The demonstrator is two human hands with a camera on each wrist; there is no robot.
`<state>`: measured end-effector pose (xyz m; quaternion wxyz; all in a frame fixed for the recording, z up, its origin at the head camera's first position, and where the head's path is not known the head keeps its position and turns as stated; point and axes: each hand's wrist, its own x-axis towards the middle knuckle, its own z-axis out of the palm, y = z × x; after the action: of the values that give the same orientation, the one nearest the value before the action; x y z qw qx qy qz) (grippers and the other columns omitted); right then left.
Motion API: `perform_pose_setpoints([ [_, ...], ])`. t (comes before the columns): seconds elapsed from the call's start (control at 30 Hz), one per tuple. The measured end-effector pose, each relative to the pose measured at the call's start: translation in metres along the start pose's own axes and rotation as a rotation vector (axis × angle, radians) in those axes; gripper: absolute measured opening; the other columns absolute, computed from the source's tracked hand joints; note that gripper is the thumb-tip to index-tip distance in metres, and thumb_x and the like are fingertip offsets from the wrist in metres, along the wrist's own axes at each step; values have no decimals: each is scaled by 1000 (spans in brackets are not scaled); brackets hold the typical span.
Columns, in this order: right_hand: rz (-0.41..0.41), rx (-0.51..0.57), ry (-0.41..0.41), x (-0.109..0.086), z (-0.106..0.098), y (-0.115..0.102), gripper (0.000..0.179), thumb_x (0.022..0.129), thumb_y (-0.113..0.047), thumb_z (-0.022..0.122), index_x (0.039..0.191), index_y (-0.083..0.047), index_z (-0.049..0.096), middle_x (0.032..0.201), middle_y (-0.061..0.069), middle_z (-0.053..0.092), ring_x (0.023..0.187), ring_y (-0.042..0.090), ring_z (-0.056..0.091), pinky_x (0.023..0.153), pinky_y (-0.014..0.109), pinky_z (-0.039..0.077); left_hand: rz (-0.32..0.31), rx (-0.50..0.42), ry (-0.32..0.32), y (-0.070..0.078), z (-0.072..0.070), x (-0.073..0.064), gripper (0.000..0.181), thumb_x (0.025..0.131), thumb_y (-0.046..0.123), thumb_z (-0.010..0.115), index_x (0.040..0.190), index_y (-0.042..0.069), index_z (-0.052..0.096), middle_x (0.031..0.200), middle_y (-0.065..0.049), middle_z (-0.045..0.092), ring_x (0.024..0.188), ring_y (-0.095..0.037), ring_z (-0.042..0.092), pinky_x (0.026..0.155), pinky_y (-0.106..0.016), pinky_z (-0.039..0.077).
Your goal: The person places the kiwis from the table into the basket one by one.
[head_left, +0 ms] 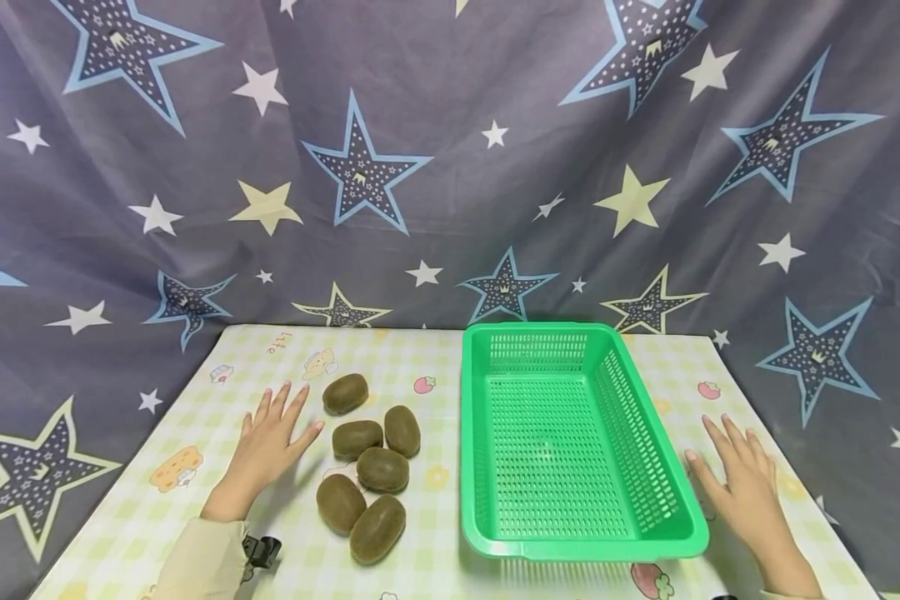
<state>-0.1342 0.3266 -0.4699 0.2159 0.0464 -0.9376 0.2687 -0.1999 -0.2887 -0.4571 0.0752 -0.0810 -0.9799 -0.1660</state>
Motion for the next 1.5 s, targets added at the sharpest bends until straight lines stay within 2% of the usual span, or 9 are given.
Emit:
perform_pose_setpoints([
  [0.3, -33, 153, 10, 8, 1, -5, 54, 95, -18, 52, 143, 0, 36, 146, 34, 22, 136, 53, 7, 108, 63, -4, 25, -166, -7, -10, 4, 10, 80, 91, 44, 57, 149, 2, 20, 150, -32, 16, 135, -55, 9, 105, -68, 10],
  [0.53, 4, 285, -23, 13, 2, -14, 51, 97, -16, 49, 143, 1, 35, 148, 33, 20, 136, 53, 8, 102, 72, 3, 65, -298, 26, -15, 7, 23, 82, 88, 32, 65, 148, 0, 20, 148, -32, 20, 133, -53, 17, 104, -66, 16],
  [0.7, 40, 380, -85, 15, 4, -21, 52, 99, -16, 46, 146, -3, 31, 152, 27, 17, 141, 40, 9, 100, 73, 8, 43, -375, 13, -18, 9, 35, 85, 87, 33, 67, 150, 2, 18, 148, -31, 21, 134, -51, 20, 105, -64, 17],
  [0.83, 70, 462, -134, 16, 4, -27, 53, 100, -17, 45, 148, -6, 27, 154, 21, 14, 144, 27, 4, 103, 71, 5, 29, -411, -7, -21, 11, 43, 85, 87, 32, 67, 150, 4, 19, 148, -31, 21, 134, -50, 21, 105, -64, 18],
  [1.03, 91, 527, -194, 21, 5, -36, 59, 99, -18, 48, 151, -10, 22, 155, 22, 11, 143, 31, 0, 107, 65, 0, -34, -507, -72, -25, 14, 53, 84, 89, 36, 64, 151, 8, 16, 151, -28, 18, 136, -48, 16, 106, -65, 15],
  [1.13, 84, 520, -204, 22, 8, -38, 61, 98, -17, 49, 151, -10, 21, 154, 24, 11, 143, 30, 1, 112, 54, 1, -68, -555, -101, -26, 16, 58, 83, 90, 38, 63, 152, 11, 15, 152, -25, 18, 138, -46, 14, 107, -65, 13],
  [1.23, 68, 512, -209, 22, 11, -39, 61, 98, -16, 50, 151, -11, 20, 154, 23, 13, 143, 27, 4, 115, 32, 5, -82, -574, -119, -26, 17, 63, 82, 90, 40, 61, 152, 12, 15, 152, -24, 18, 139, -45, 13, 107, -64, 12],
  [1.37, 49, 507, -205, 23, 14, -42, 63, 97, -14, 52, 151, -10, 21, 154, 23, 15, 142, 17, 8, 104, 5, 10, -74, -566, -118, -24, 17, 69, 81, 91, 39, 60, 151, 8, 16, 151, -26, 19, 138, -46, 15, 107, -63, 13],
  [1.5, 29, 505, -191, 24, 17, -44, 63, 95, -11, 54, 149, -5, 23, 153, 21, 19, 140, 16, 14, 96, -1, 15, -65, -559, -110, -23, 19, 73, 79, 92, 36, 60, 150, 3, 18, 150, -28, 21, 137, -47, 18, 108, -62, 15],
])
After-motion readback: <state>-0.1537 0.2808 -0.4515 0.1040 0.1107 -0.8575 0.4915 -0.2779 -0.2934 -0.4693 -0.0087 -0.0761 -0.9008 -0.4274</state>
